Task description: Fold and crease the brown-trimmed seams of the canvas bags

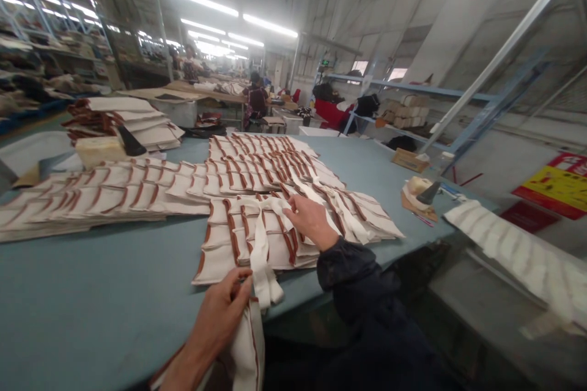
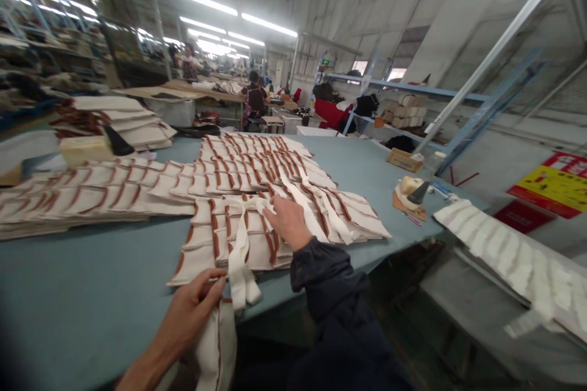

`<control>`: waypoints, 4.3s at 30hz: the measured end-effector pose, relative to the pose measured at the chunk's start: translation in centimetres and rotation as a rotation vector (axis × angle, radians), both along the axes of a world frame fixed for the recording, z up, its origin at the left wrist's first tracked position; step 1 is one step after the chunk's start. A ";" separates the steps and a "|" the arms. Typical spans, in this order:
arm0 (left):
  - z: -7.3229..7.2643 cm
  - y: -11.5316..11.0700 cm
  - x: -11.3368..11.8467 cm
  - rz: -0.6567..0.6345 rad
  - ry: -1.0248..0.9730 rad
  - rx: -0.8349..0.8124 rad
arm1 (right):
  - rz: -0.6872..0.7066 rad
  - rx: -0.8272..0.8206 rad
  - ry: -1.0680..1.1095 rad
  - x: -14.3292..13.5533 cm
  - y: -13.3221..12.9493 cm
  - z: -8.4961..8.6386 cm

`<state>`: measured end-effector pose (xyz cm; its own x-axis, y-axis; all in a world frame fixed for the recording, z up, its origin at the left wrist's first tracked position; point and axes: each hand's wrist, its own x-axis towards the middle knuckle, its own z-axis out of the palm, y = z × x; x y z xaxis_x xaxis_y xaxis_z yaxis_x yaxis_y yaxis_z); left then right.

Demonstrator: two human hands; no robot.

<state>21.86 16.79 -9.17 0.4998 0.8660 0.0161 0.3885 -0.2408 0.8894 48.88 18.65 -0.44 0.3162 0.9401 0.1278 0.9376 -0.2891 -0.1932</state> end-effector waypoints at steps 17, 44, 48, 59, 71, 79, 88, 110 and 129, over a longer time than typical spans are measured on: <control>-4.7 1.4 1.7 -0.155 0.416 0.149 | 0.238 -0.205 -0.221 1.1 10.8 -3.2; -4.5 0.9 2.1 -0.201 0.527 0.157 | -0.121 0.241 0.601 5.4 15.2 3.5; -5.0 1.2 1.4 -0.130 0.308 0.121 | -0.036 0.330 0.819 3.5 11.1 4.7; -4.0 -0.8 -1.6 0.070 -0.173 0.020 | 0.367 0.239 1.179 -9.9 -0.2 7.1; -3.9 -8.5 -14.0 0.377 -0.221 -0.028 | 0.529 -0.076 1.503 -24.0 -4.0 2.5; -5.2 -10.1 -19.8 0.716 -0.218 -0.015 | 0.050 -0.354 1.530 -29.4 -1.0 -9.5; -6.5 -10.0 -19.2 0.663 -0.230 -0.120 | 0.020 -0.475 1.551 -28.5 -2.2 -12.9; -8.0 -7.7 -17.2 0.642 -0.352 -0.450 | 0.270 -0.138 0.668 -28.7 -1.4 -12.0; -8.9 -9.1 -17.5 0.733 -0.368 -0.399 | 0.771 0.412 -0.082 -24.7 -8.3 -18.4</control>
